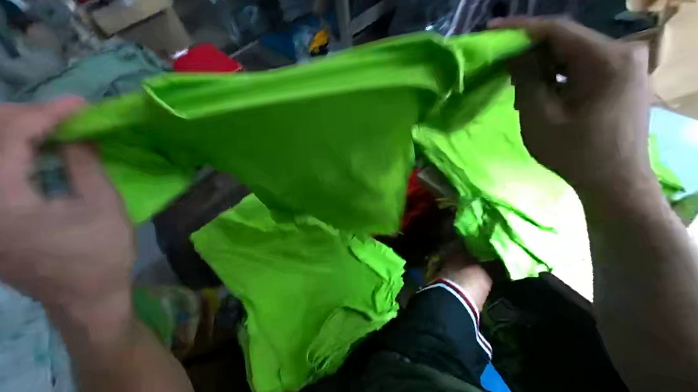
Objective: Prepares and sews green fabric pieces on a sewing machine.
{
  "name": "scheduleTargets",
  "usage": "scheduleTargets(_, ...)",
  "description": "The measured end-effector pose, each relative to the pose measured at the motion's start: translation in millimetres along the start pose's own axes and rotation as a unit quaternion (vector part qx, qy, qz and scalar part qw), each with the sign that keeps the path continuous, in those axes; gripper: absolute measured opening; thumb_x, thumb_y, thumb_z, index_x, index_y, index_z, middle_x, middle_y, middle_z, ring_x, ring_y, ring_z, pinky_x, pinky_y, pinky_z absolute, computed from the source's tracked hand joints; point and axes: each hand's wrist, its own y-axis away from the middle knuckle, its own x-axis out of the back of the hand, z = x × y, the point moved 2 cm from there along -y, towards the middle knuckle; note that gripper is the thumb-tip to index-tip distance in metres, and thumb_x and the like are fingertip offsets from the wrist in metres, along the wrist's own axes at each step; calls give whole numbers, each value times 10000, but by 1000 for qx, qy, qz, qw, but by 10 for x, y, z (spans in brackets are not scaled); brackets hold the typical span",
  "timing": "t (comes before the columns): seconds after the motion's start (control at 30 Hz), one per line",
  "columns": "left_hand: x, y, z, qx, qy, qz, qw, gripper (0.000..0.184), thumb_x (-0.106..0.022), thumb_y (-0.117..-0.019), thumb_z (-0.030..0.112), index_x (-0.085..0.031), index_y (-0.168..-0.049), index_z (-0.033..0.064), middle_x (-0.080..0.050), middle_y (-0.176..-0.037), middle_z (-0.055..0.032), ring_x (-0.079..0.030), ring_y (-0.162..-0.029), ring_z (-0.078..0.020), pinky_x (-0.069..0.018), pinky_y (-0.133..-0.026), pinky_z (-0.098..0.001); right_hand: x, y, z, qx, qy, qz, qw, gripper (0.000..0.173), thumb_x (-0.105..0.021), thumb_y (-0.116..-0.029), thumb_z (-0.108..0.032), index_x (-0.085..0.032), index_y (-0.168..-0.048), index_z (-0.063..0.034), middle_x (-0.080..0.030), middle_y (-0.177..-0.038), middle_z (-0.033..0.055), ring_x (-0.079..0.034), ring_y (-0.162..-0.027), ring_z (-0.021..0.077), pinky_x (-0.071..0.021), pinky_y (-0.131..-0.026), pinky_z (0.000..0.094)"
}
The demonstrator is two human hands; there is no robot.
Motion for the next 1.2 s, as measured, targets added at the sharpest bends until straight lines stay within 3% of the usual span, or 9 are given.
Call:
scheduleTargets(0.1,385,446,-681,15,88,38,995,231,-611,-1032,146,-659,-1252,94,-655,-1142,-6,-591,-904,-57,-475,-754,-220,-437,-148,-300,47,-163,-13,985,308,-483,-1070,-136,-606,-1343,-63,-659,-921,61,-569,-631,66,-507,-569,243)
scheduleTargets(0.2,705,947,-409,147,179,-154,960,249,-654,-1001,186,-624,-1224,80,-674,-1265,-6,-660,-736,-9,-554,-587,-169,-982,123,-313,59,-225,-84,969,303,-500,-1046,-85,-625,-1321,-56,-648,-899,78,-570,-635,83,-515,-567,258)
scheduleTargets(0.33,490,1763,-55,170,113,-382,901,260,-745,-905,330,-720,-1007,92,-715,-1107,-58,-712,-871,-148,-625,-754,-385,-1682,951,102,43,-233,-239,942,336,-530,-988,-68,-675,-1290,-87,-701,-1187,91,-685,-911,157,-604,-783,383)
scheduleTargets(0.5,-248,2897,290,259,36,-670,694,230,-708,-945,135,-702,-1133,3,-634,-1255,-239,-628,-1166,-399,-511,-1010,-556,-2338,2267,608,-38,-133,-455,880,347,-559,-1001,-168,-714,-1305,-232,-570,-1495,73,-659,-1208,309,-549,-975,555)
scheduleTargets(0.63,-464,3122,338,238,15,-780,578,386,-708,-964,296,-688,-1271,63,-599,-1360,-211,-573,-1274,-391,-472,-1063,-559,-2242,2501,679,-62,-101,-489,864,486,-618,-937,-107,-664,-1380,-301,-473,-1584,57,-658,-1195,348,-550,-937,589)
scheduleTargets(0.87,-801,2950,259,203,54,-478,853,348,-516,-1073,329,-734,-1133,66,-709,-1141,-139,-700,-1037,-318,-570,-889,-529,-1847,2059,291,-68,-107,-332,935,263,-619,-960,-152,-745,-1187,-112,-672,-1302,119,-712,-928,233,-605,-809,457)
scheduleTargets(0.97,-1087,3488,212,156,47,-464,871,727,-473,-987,672,-639,-1371,78,-493,-1541,-170,-405,-1471,-365,-281,-1215,-604,-2226,2137,-63,-45,-85,-378,921,380,-570,-1038,-378,-671,-1370,-224,-549,-1503,110,-708,-1061,302,-604,-838,509)
scheduleTargets(1.03,-1185,3887,172,115,10,-478,870,1153,-446,-770,940,-469,-1537,79,-287,-1660,-212,-194,-1557,-421,-70,-1233,-698,-2633,2332,-5,-77,-21,-441,894,558,-532,-1027,-497,-473,-1548,-304,-346,-1651,121,-647,-1150,419,-574,-815,585)
scheduleTargets(1.2,-1321,4293,77,71,-32,-417,906,1394,-407,-564,1070,-407,-1578,113,-258,-1672,-207,-179,-1555,-442,-44,-1193,-758,-3071,2599,394,-144,16,-491,859,732,-378,-971,-755,-270,-1618,-432,-157,-1728,19,-589,-1251,422,-546,-851,626)
